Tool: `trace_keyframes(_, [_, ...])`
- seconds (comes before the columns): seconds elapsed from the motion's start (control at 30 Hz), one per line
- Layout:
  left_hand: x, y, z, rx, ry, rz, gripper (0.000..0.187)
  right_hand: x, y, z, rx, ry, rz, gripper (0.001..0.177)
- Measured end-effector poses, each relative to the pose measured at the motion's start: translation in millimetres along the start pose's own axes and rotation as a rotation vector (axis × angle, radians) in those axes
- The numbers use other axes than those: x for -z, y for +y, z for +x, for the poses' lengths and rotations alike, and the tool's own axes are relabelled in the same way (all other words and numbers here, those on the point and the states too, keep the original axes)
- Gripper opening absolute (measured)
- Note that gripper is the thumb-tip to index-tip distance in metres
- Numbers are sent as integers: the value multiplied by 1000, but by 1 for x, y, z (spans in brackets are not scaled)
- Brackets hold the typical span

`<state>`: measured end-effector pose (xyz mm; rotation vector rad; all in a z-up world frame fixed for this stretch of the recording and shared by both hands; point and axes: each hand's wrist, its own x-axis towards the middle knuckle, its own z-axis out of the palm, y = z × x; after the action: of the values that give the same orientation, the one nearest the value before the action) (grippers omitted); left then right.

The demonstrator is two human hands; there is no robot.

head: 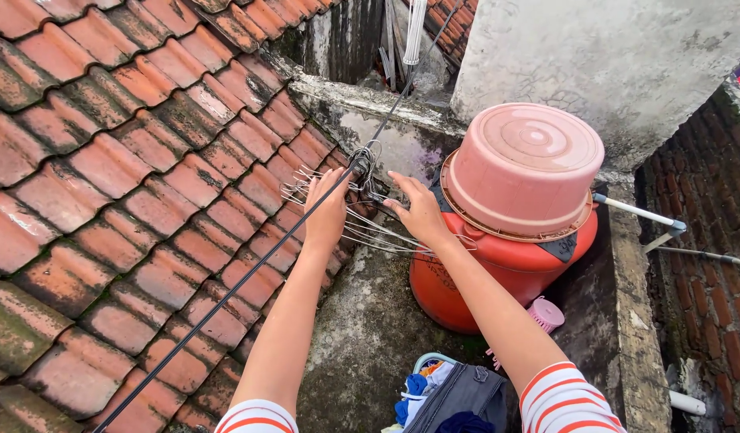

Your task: The person is hanging laundry by placing garments onto wire hangers and then hanging the hangers on a clothesline on a rooftop.

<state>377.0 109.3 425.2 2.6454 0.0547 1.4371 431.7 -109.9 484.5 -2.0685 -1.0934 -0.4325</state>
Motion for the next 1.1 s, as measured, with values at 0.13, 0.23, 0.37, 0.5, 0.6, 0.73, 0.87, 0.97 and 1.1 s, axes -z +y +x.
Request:
trace_keyframes(0.13, [19, 6, 10, -13, 192, -183, 28, 5, -5, -3, 52, 36, -66, 34])
trace_keyframes(0.23, [14, 6, -2, 4, 312, -325, 26, 9, -20, -18, 104, 42, 25, 21])
trace_keyframes(0.37, [18, 8, -18, 57, 350, -385, 22, 3, -31, -28, 191, 73, 68, 14])
trace_keyframes(0.5, [19, 12, -22, 81, 450, -396, 9, 8, -55, -29, 153, 41, 222, 18])
trace_keyframes(0.6, [53, 32, -25, 32, 445, -374, 9, 13, -66, -34, 72, -16, 342, 19])
trace_keyframes(0.73, [85, 66, -58, -62, 336, -394, 10, 43, -88, -69, -36, -144, 352, 22])
trace_keyframes(0.87, [103, 112, -114, -129, 205, -502, 13, 83, -93, -141, -226, -307, 408, 22])
trace_keyframes(0.97, [94, 139, -165, -222, 28, -541, 13, 101, -75, -202, -408, -371, 423, 24])
trace_keyframes(1.1, [81, 172, -223, -200, -131, -669, 29, 127, -71, -279, -752, -345, 433, 22])
